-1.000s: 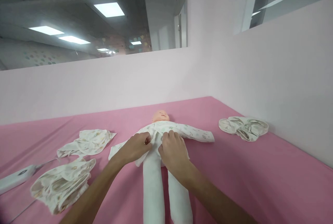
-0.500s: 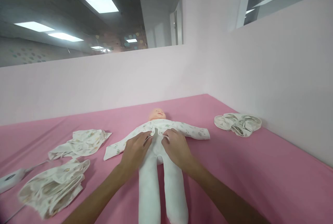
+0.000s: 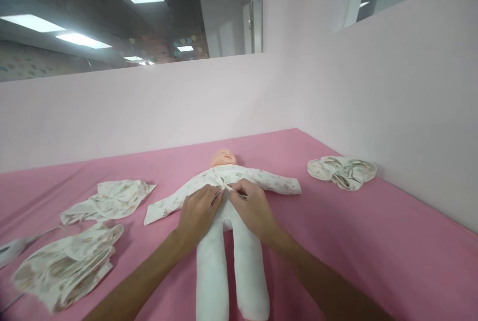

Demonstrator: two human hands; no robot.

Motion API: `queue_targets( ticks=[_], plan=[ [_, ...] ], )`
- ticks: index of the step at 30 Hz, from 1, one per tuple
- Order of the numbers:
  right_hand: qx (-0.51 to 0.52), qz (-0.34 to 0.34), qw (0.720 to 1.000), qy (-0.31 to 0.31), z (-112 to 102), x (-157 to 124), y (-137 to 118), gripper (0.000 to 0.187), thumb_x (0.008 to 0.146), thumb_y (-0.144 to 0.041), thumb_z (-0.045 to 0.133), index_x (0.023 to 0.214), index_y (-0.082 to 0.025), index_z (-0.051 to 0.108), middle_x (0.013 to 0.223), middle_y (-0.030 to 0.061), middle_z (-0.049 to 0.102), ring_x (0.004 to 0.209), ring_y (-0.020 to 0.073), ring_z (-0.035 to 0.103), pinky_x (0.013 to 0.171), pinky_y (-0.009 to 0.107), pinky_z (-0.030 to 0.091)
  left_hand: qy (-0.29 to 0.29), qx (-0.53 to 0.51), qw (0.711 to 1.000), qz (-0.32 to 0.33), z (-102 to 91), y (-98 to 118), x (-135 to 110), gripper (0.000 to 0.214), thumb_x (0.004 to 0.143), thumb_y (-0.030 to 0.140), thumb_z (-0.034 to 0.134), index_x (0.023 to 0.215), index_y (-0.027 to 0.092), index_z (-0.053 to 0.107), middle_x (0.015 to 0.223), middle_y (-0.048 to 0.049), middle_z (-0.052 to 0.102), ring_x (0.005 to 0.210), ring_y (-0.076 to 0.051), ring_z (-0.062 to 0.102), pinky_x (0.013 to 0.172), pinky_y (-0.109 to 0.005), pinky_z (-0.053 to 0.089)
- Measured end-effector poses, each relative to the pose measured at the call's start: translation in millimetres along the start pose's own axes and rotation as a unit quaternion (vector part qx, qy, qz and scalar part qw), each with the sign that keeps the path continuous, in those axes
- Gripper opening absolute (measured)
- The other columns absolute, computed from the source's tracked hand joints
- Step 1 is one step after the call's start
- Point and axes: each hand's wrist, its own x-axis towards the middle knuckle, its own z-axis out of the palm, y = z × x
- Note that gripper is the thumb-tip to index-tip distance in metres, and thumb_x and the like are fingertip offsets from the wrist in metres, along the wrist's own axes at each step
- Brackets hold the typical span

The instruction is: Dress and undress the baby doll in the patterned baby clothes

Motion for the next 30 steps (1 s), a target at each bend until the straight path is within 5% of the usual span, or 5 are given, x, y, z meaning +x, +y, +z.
queue_targets(
  ticks=[7,15,22,30],
  plan=[
    [-0.014,-0.034,0.999,-0.004,3,-4,1,0.012,0.083,-0.024,0.051,0.08,-0.021,0.063,0.087,-0.0003,0.067,0.082,0.0165,0.06,0.073,0.03,0.045,-0.007,0.112,0.993,0.046,2.2,0,-3,0.016,0.09,0.012,0.047,0.077,0.018,0.055,0.069,0.0013,0.059,0.057,-0.012,0.047,0.05,-0.027,0.018],
    [-0.158,-0.179,0.971,-0.01,9,-8,10,0.016,0.088,-0.017,0.045,0.084,-0.021,0.06,0.099,0.0029,0.067,0.094,0.018,0.061,0.083,0.034,0.047,-0.022,0.102,0.994,0.033,3.9,0,-4,0.017,0.086,0.008,0.046,0.073,0.017,0.053,0.066,0.0016,0.057,0.055,-0.011,0.041,0.049,-0.027,0.02],
    [-0.19,-0.186,0.964,0.001,11,-10,12,0.023,0.092,-0.017,0.042,0.082,-0.022,0.061,0.099,0.0027,0.07,0.102,0.0186,0.063,0.086,0.034,0.05,-0.099,-0.046,0.989,-0.098,-9.8,14,4,0.021,0.085,0.011,0.042,0.065,0.018,0.041,0.065,0.0019,0.051,0.059,-0.012,0.038,0.055,-0.026,0.024],
    [-0.235,-0.252,0.939,0.021,17,-10,20,0.027,0.093,-0.013,0.041,0.082,-0.022,0.064,0.114,0.0047,0.07,0.106,0.0196,0.064,0.084,0.034,0.052,-0.167,-0.249,0.925,-0.235,-27.4,17,19,0.028,0.086,0.026,0.04,0.059,0.018,0.038,0.057,0.0049,0.042,0.055,-0.01,0.035,0.052,-0.025,0.026]
  ],
)
